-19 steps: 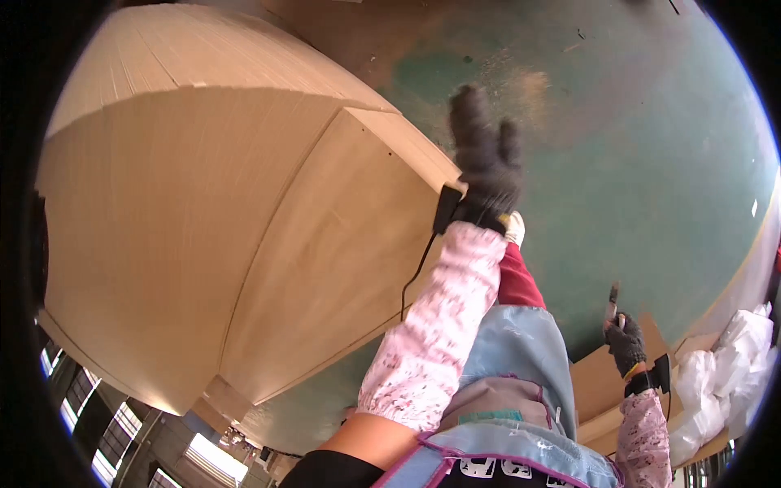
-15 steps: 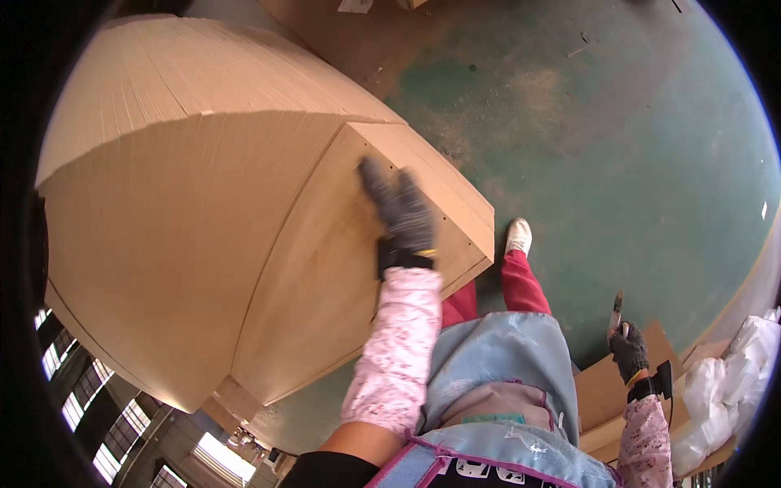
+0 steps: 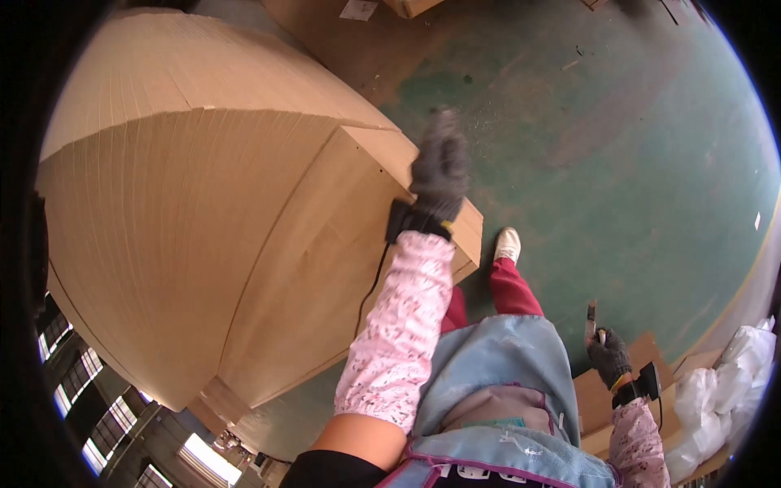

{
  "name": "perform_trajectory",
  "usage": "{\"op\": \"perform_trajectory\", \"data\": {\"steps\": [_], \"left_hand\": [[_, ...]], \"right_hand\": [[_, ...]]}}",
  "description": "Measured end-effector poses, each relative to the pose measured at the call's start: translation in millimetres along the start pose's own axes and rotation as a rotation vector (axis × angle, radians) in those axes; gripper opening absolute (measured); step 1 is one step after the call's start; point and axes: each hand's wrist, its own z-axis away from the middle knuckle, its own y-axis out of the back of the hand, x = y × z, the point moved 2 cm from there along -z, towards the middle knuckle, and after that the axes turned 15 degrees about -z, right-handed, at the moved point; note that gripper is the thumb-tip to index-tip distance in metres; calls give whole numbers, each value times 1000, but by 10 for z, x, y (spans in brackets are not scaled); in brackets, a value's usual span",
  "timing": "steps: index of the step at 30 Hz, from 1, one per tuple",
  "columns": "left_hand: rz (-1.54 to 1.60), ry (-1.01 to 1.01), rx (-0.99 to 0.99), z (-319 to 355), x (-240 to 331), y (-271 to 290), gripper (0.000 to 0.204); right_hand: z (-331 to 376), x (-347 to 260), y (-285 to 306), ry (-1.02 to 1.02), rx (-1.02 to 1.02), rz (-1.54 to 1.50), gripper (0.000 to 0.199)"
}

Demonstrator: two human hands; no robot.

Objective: The worker inspects wooden panels, uses a small hand tool to scrape the edges, and moves panels between stacks in a manufacturing facility.

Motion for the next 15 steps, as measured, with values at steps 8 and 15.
{"op": "perform_trajectory", "data": {"steps": [8,15], "left_hand": [[-1013,671,246,1008,-1004,1913,54],[-1121,-741,-427,1942,157,-481,44]], "right_hand": [[-13,19,86,18,-26,224,13],[56,-161,-158,58,-132,357,12]]}}
